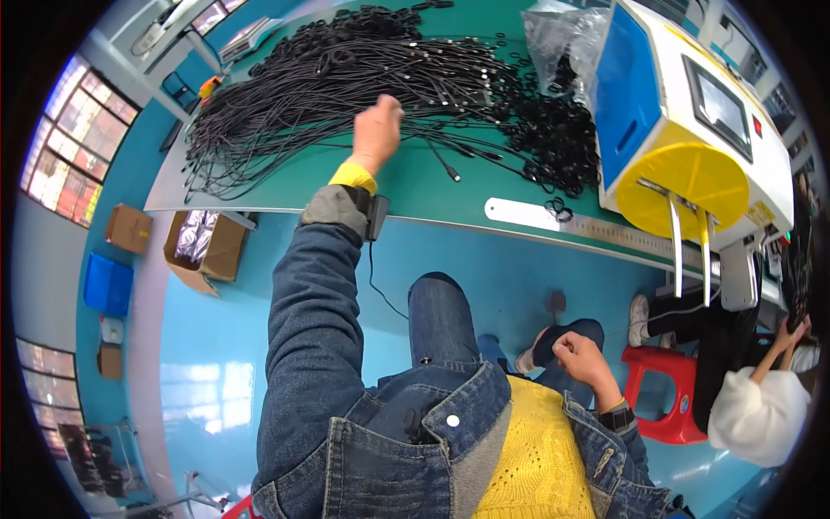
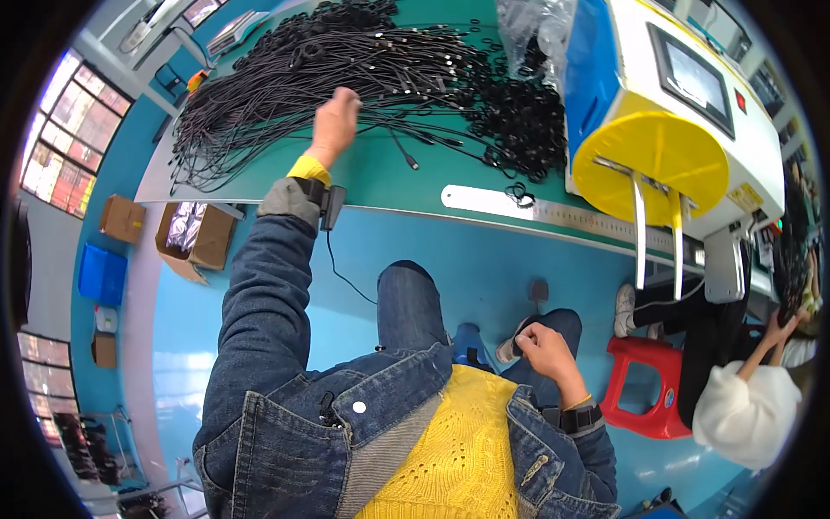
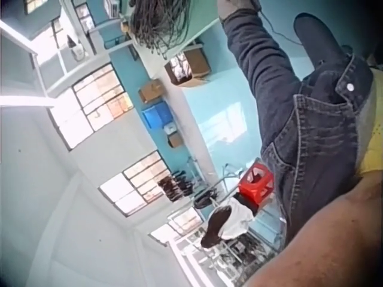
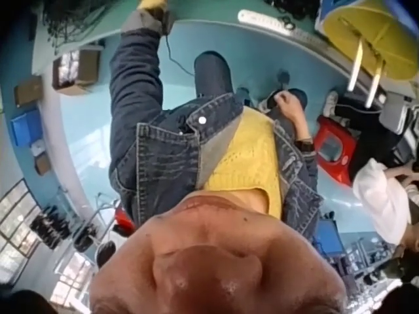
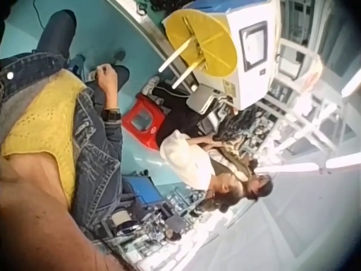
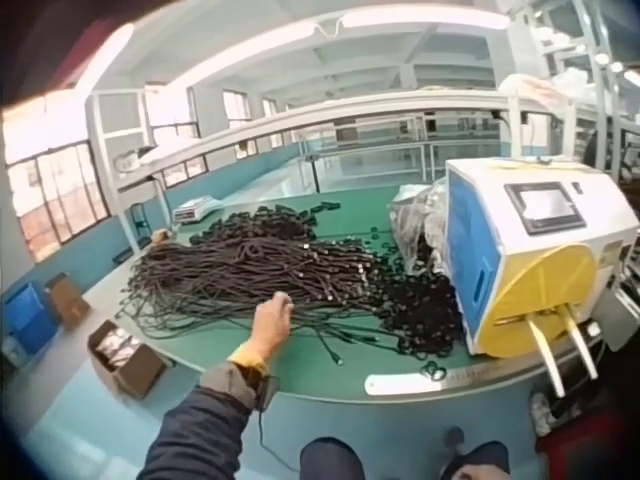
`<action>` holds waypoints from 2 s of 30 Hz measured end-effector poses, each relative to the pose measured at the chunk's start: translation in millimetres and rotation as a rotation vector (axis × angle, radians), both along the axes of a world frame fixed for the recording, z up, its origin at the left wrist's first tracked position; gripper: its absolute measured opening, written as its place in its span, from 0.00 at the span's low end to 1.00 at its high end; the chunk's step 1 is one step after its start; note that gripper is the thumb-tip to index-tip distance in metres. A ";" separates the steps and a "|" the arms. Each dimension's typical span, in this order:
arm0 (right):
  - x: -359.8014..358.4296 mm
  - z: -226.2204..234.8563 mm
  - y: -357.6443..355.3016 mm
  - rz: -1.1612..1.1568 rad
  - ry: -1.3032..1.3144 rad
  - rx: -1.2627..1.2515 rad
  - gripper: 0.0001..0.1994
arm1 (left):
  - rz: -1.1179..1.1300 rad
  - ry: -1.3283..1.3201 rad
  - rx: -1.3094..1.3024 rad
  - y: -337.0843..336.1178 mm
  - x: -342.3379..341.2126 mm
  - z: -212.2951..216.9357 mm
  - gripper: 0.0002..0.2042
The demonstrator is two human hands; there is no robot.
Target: The person picks up a cable, winds it around the rotating rods of a machine, and removes the coiled cable. They then pick up a small black ring and slide it onto the coiled cable.
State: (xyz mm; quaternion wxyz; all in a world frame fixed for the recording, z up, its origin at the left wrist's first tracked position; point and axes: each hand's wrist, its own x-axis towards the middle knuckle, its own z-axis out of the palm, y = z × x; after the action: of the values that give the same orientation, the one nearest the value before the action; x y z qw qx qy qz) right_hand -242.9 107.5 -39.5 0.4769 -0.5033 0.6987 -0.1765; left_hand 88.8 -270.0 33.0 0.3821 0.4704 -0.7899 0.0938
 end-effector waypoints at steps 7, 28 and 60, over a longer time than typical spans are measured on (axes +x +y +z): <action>-12.7 -2.1 19.5 -0.102 -0.057 -0.074 0.10 | -0.465 0.421 -0.075 121.9 -56.5 77.1 0.08; -76.9 135.2 29.8 -0.290 0.892 -1.526 0.16 | -0.886 0.301 0.459 295.6 -207.8 96.6 0.07; -83.0 17.6 93.3 -0.484 0.338 -0.509 0.09 | -0.845 0.581 0.410 218.5 -274.3 61.9 0.11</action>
State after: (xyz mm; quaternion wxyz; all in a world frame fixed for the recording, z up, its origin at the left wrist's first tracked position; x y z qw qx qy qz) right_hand -325.9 200.8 -21.9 0.1595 -0.4483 0.7997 -0.3662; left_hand -185.4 -51.5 94.9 0.4893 0.1838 -0.7741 -0.3571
